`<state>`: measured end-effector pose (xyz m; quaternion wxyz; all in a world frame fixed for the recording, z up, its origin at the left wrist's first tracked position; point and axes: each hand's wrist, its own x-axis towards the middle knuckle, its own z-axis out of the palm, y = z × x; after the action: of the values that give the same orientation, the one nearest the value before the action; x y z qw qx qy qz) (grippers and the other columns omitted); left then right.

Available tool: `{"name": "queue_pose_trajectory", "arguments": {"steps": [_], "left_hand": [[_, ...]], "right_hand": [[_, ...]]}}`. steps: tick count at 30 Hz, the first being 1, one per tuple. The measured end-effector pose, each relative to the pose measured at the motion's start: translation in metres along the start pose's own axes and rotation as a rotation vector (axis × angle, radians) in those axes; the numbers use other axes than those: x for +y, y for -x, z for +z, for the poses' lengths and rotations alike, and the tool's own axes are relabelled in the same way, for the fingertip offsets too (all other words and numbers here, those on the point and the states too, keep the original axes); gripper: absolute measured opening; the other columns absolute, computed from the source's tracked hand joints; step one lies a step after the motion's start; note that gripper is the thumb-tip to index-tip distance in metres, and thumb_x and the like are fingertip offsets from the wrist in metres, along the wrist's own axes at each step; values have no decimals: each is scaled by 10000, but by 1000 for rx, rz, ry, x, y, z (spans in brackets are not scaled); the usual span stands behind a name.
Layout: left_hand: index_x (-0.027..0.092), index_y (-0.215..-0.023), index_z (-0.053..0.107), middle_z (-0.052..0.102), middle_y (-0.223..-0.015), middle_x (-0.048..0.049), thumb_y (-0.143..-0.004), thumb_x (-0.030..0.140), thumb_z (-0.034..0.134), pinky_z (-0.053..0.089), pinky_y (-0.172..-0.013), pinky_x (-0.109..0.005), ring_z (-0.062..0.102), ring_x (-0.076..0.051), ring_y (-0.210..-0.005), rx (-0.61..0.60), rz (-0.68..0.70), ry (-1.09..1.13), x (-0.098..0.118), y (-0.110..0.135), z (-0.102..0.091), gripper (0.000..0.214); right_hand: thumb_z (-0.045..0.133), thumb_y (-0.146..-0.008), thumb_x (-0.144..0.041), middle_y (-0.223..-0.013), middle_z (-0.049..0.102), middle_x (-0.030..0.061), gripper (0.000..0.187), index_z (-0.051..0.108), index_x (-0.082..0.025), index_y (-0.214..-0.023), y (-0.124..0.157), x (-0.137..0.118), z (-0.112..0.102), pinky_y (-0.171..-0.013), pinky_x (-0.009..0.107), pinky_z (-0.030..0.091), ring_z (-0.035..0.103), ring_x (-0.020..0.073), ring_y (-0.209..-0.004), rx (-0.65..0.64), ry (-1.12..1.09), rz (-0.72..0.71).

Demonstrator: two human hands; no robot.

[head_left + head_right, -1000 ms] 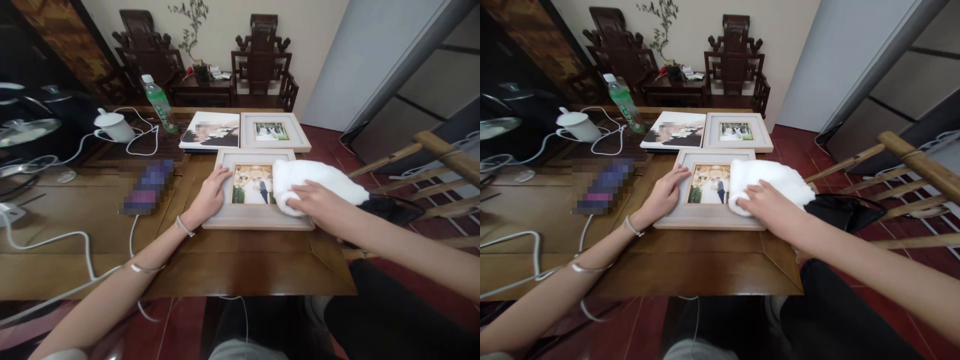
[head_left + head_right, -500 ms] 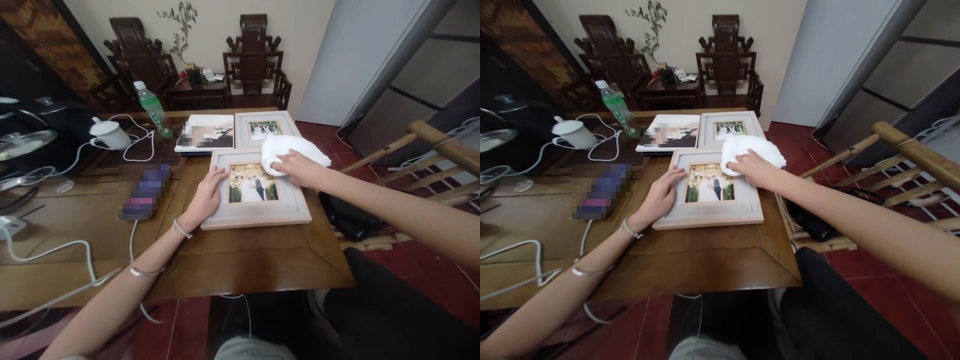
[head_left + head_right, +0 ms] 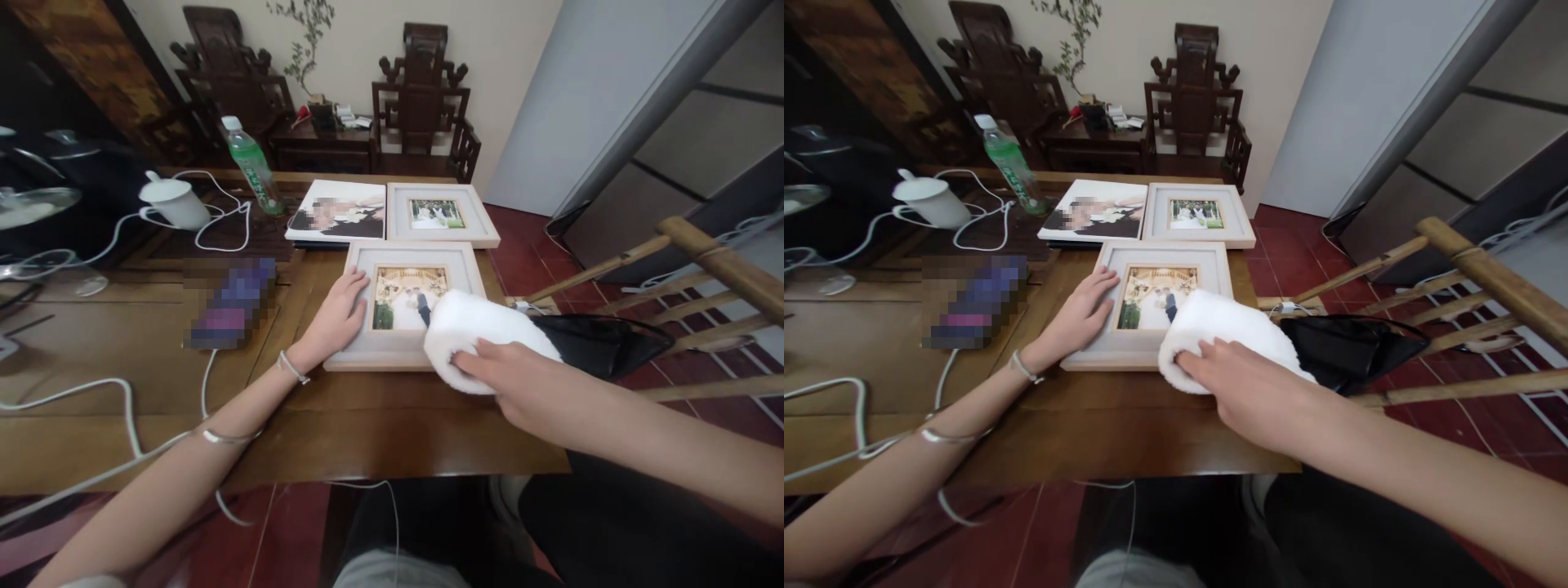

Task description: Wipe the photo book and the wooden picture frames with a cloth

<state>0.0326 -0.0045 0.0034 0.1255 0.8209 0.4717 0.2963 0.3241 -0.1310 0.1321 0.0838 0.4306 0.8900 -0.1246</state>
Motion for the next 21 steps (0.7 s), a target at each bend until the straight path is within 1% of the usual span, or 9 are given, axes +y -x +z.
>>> {"name": "queue_pose_trajectory", "arguments": {"steps": [4,6,8,9,10,12,14,17,21], "left_hand": [[76,-1448,575,541,-1582,-210,-1017,343,435,300,-1314,-571,377,-343,-1573,-42,-1,-28,3,-1,-3,526],[77,-1458,569,538,-1589,-203,-1016,359,440,299,-1316,-563,373,-337,-1576,-53,-3,-33,4,-1,-4,540],[80,-1458,572,532,-1595,-201,-1017,371,443,297,-1313,-572,372,-339,-1577,-55,-13,-30,4,-1,-5,545],[77,-1455,575,530,-1596,-205,-1017,374,445,296,-1311,-579,374,-343,-1575,-53,-17,-27,3,-1,-5,545],[71,-1450,579,531,-1593,-211,-1016,373,448,299,-1309,-582,377,-348,-1573,-49,-18,-23,3,-1,-4,545],[63,-1442,587,538,-1585,-218,-1013,363,458,306,-1305,-579,382,-353,-1570,-43,-14,-13,2,-1,-4,539],[72,-1440,592,548,-1579,-210,-1013,352,467,311,-1302,-581,389,-356,-1566,-33,-11,-5,1,-1,-4,526],[79,-1442,595,551,-1578,-207,-1013,348,475,313,-1301,-585,398,-357,-1561,-23,-11,-2,0,-1,-4,520],[87,-1439,598,547,-1581,-204,-1011,353,478,316,-1299,-591,406,-353,-1557,-11,-6,5,-2,-1,-3,518]], "right_hand": [[461,-734,113,-969,675,98,622,653,-166,-1255,-27,8,4,-675,290,395,621,210,-828,34,44,-22],[445,-758,121,-1085,692,148,636,628,-148,-1305,-50,25,4,-742,309,433,639,237,-918,92,133,-39],[415,-782,126,-1212,690,192,645,610,-142,-1336,-74,47,-1,-840,370,472,653,269,-990,133,236,1],[387,-806,124,-1294,674,210,658,591,-143,-1371,-86,58,-5,-906,419,482,645,298,-1088,171,270,-2],[363,-813,126,-1417,627,224,681,572,-145,-1401,-98,69,-8,-969,483,481,601,342,-1229,223,311,-11],[350,-803,132,-1643,454,197,747,537,-171,-1460,-119,88,-14,-1060,634,438,431,435,-1450,289,397,0],[362,-806,129,-1726,346,145,781,523,-201,-1495,-134,99,-14,-1088,719,401,331,489,-1517,284,460,23],[370,-845,117,-1728,344,138,777,517,-217,-1531,-143,99,-2,-1090,729,416,361,513,-1505,209,511,52],[383,-862,120,-1734,317,158,792,501,-218,-1568,-120,73,15,-1109,727,416,369,524,-1507,115,538,47]]}}
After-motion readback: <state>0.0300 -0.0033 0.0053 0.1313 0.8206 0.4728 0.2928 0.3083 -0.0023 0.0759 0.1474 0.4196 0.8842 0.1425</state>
